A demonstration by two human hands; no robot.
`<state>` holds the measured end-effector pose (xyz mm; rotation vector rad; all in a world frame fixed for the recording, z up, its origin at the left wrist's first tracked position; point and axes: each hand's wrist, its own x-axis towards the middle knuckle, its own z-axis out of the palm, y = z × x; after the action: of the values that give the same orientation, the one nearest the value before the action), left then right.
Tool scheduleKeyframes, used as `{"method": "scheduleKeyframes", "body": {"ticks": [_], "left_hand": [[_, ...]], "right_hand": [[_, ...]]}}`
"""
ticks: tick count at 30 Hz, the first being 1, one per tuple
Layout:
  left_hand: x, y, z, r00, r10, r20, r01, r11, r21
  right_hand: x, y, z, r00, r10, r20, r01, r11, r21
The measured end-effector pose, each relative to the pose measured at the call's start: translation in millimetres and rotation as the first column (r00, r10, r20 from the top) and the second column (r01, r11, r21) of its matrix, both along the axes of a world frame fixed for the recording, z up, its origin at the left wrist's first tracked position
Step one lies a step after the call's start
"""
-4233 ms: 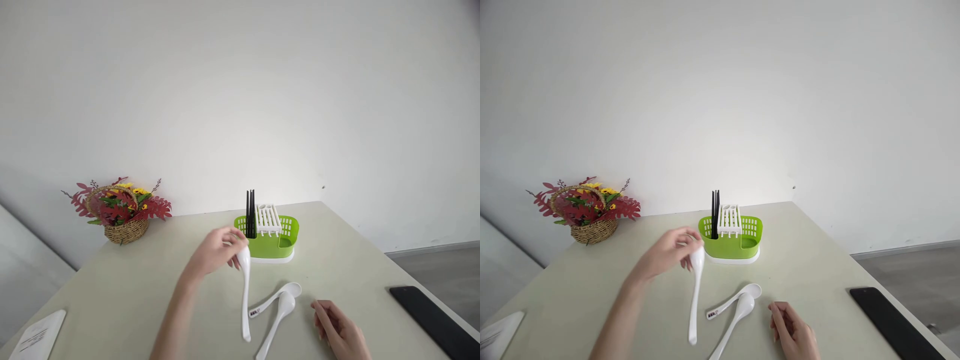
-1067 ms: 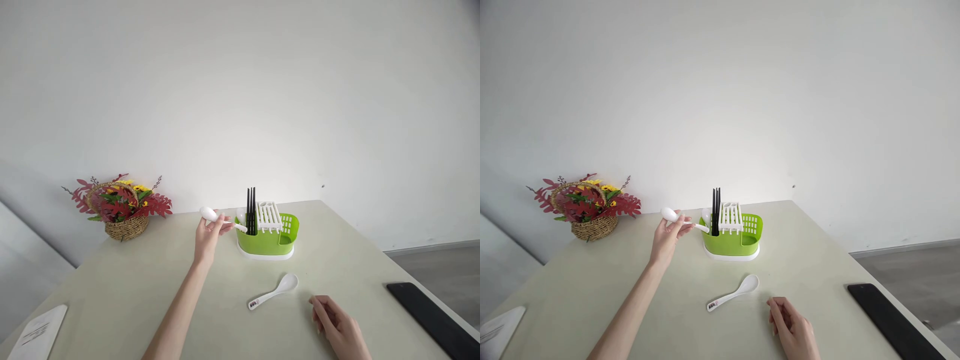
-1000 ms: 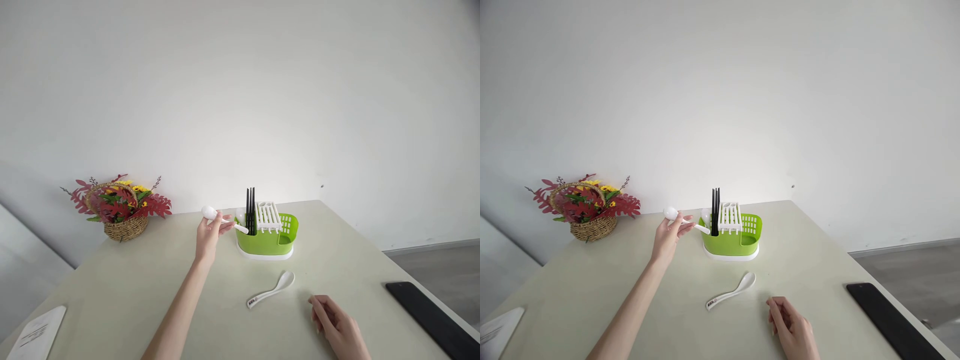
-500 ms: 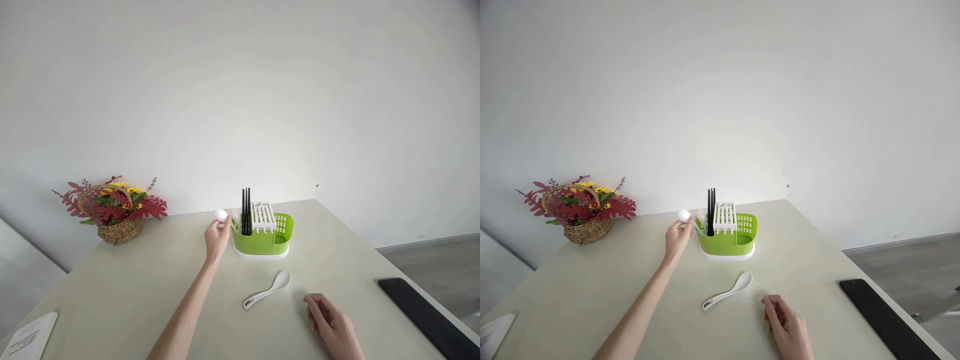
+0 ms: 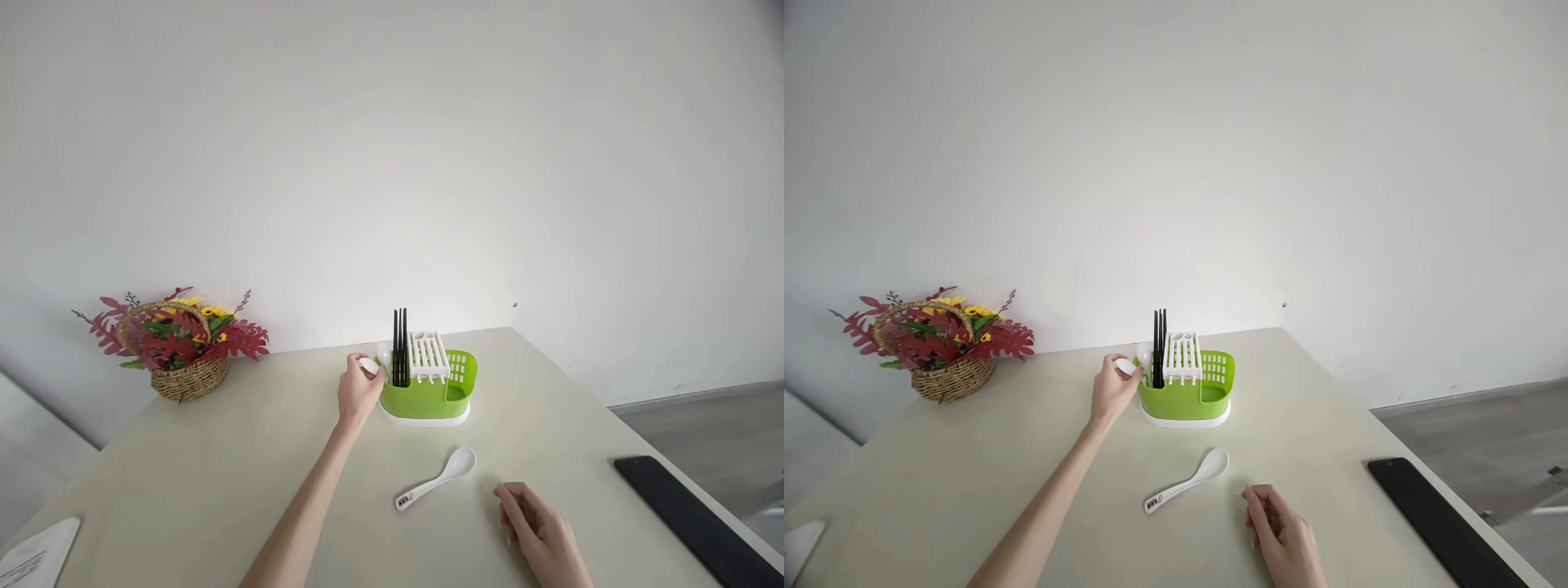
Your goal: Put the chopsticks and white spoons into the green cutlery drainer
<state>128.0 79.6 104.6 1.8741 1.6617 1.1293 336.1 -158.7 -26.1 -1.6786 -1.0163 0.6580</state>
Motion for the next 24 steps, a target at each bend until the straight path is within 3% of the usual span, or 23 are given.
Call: {"method": "scheduleKeyframes", "body": {"ticks": [10,14,17,18,20,22,24], "left_hand": [[-3.7,-3.6,1.1,0.997,-0.058,-0.053,0.056,0.998,-0.043],[-3.2,-17.1,1.0,0.998,-0.048,0.039,0.042,0.989,0.142],[1.5,-34.9,-4.8,0.992,-0.082,0.100,0.044,0.941,0.335],[4.0,-42.6,-7.7,0.987,-0.132,0.091,0.091,0.927,0.363],[10.7,-59.8,-14.2,0.951,-0.307,-0.016,0.295,0.895,0.335],[19.9,-76.9,-21.6,0.834,-0.510,-0.211,0.548,0.812,0.203],[31.1,-91.1,-30.2,0.668,-0.637,-0.384,0.699,0.715,0.031]], "right_hand": [[0.5,0.0,0.4,1.000,0.018,-0.013,-0.018,1.000,-0.015],[1.7,-1.0,0.4,0.999,0.026,-0.033,-0.027,1.000,-0.015],[2.6,-1.2,0.6,0.999,0.034,-0.035,-0.035,0.999,-0.033],[2.8,-1.2,0.4,0.999,0.039,-0.036,-0.040,0.998,-0.038],[3.2,-0.8,-0.3,0.998,0.047,-0.038,-0.048,0.998,-0.040],[3.0,-0.4,-1.3,0.998,0.046,-0.032,-0.047,0.998,-0.030],[2.2,0.1,-2.0,0.999,0.036,-0.022,-0.036,0.999,-0.015]]}}
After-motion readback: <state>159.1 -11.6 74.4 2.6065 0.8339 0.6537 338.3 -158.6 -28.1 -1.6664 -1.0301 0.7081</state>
